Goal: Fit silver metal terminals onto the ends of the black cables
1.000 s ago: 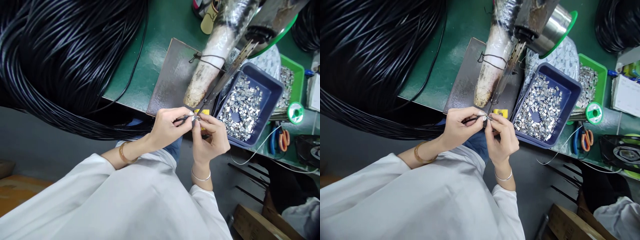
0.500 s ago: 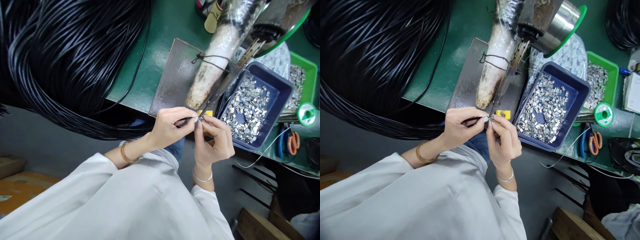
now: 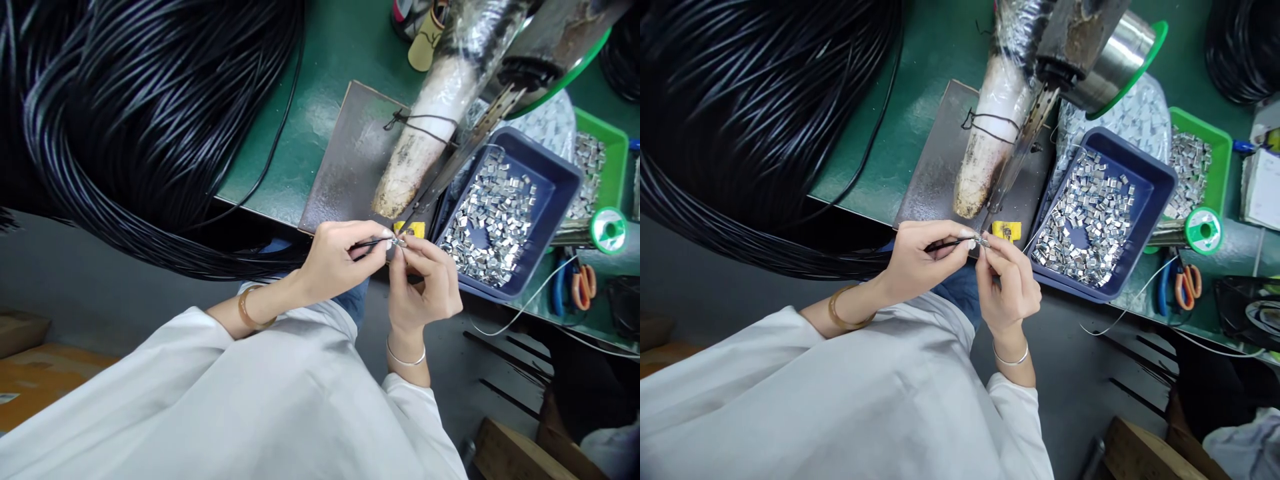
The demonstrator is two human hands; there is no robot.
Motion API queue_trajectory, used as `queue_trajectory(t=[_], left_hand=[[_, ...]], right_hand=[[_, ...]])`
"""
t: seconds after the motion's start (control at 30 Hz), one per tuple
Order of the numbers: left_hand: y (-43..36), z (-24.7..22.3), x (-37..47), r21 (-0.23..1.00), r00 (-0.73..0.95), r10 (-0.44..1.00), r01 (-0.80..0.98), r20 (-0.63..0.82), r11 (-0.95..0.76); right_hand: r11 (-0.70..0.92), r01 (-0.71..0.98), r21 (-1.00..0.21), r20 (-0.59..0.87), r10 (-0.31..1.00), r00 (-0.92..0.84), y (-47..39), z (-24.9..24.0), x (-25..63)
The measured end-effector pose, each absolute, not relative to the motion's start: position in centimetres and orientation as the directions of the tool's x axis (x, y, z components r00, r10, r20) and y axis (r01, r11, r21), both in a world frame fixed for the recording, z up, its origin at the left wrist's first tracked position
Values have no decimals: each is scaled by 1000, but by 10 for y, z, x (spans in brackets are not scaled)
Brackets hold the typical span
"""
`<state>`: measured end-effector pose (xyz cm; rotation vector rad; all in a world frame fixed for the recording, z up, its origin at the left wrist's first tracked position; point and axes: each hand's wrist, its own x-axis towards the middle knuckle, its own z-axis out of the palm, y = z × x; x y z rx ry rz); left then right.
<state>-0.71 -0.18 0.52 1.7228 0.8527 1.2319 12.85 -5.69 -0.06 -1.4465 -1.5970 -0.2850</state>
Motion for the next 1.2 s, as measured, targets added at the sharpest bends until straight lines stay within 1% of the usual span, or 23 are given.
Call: queue_trajectory(t=[0.1,0.2,0.3,0.37,0.47,0.5,0.53,0.57,0.6,0.63,0.67,0.7,0.73,0.77,0.8,0.83,0.87,0.93,0.97,1.0,1.03,1.1,1.2], left_hand=[[-4,7,-9,970,349,906,-42,241,-241],[-5,8,-10,984,388,905,-83,177,-157],[-6,6,-11,985,385,907,-65,170,-157],[-10,4,-12,986,414,896,-26,161,-165],[-19,4,-24,965,623,772,106,123,-239],[-22,6,-33,948,682,723,150,108,-282],[-23,8,-45,930,701,706,183,105,-319],[-22,11,-61,914,669,733,211,123,-346],[-19,14,-81,902,577,798,234,172,-364],[-13,18,-106,896,408,881,257,239,-362],[-4,22,-134,875,196,928,316,317,-366],[7,26,-166,848,-27,924,407,382,-339],[21,29,-199,813,-226,854,487,469,-318],[35,32,-230,772,-376,740,564,557,-294],[49,33,-259,739,-449,677,639,583,-213],[63,33,-282,704,-468,677,702,568,-105],[75,32,-299,686,-470,685,725,556,-60],[91,28,-311,654,-413,730,754,544,-60],[96,25,-308,625,-348,779,778,522,-71],[98,23,-300,556,-275,835,830,477,-44],[98,21,-291,477,-235,864,879,444,-6],[95,21,-272,356,-247,884,929,397,100],[89,27,-258,273,-238,914,950,327,150]], right_hand=[[301,867,-397,753,646,121,-58,-2,130],[307,872,-381,760,641,106,-60,-3,130],[306,876,-374,762,639,102,-62,-3,129],[313,863,-396,760,640,117,-64,-2,130],[368,805,-465,790,583,190,-67,-3,135],[392,787,-477,813,537,226,-68,-4,138],[409,778,-477,838,477,263,-69,-6,141],[401,787,-468,861,410,303,-71,-7,144],[386,801,-459,876,349,334,-73,-9,147],[355,807,-471,874,307,375,-75,-10,149],[334,805,-491,866,290,408,-78,-11,150],[313,785,-534,840,302,452,-82,-12,150],[309,766,-563,819,330,469,-85,-13,148],[300,730,-614,776,401,487,-89,-13,146],[297,696,-653,735,469,489,-93,-12,142],[296,665,-686,696,535,480,-97,-12,137],[291,634,-717,653,599,464,-99,-12,131],[294,591,-751,590,700,402,-102,-11,116],[299,574,-762,564,742,362,-102,-11,109],[306,560,-770,540,781,315,-101,-10,102],[313,549,-775,515,816,262,-99,-10,94],[333,530,-780,468,873,140,-94,-8,81],[376,521,-767,416,908,-44,-85,-4,65]])
